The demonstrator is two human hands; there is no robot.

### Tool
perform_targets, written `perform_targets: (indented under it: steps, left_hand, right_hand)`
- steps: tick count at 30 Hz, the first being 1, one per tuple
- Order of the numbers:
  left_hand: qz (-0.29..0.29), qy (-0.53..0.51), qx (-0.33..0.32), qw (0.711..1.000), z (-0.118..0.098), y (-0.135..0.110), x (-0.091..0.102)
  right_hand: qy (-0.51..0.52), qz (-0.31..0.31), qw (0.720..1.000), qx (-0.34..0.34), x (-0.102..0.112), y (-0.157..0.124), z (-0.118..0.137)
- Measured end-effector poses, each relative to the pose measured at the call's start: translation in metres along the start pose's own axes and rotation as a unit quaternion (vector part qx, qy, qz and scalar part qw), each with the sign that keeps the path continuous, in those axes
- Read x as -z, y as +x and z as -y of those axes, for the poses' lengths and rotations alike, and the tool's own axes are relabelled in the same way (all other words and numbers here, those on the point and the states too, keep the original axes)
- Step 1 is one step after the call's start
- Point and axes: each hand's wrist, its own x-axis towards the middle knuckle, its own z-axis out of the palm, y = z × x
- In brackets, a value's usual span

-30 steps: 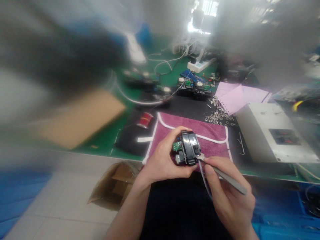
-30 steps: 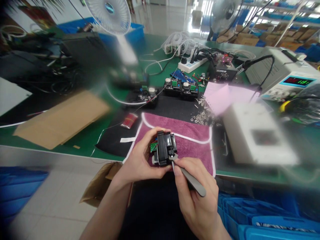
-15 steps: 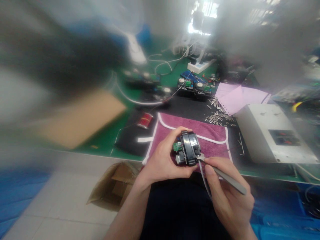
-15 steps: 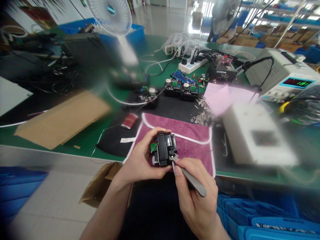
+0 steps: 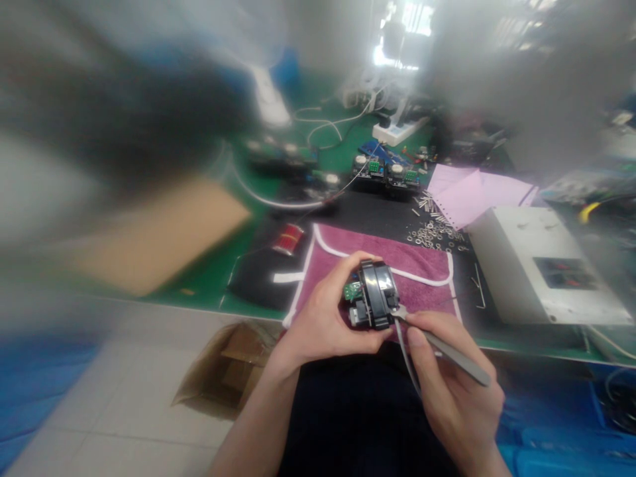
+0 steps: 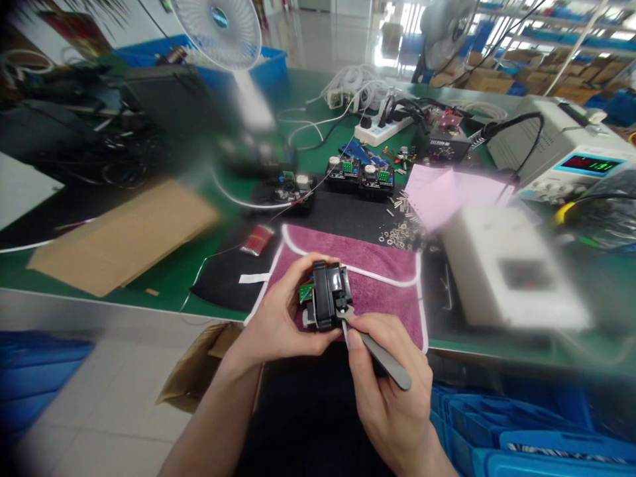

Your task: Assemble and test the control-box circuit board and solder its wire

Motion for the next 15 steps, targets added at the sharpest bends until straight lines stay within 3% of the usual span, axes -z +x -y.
perform_targets:
  steps: [15]
  left_hand:
    - [0.000,0.002,0.006,1.000,-0.0008,-0.0001,0.0005]
  right_hand:
    - [0.003,0.001,1.000,-0.001,-0.0001,-0.0024,-0.0023]
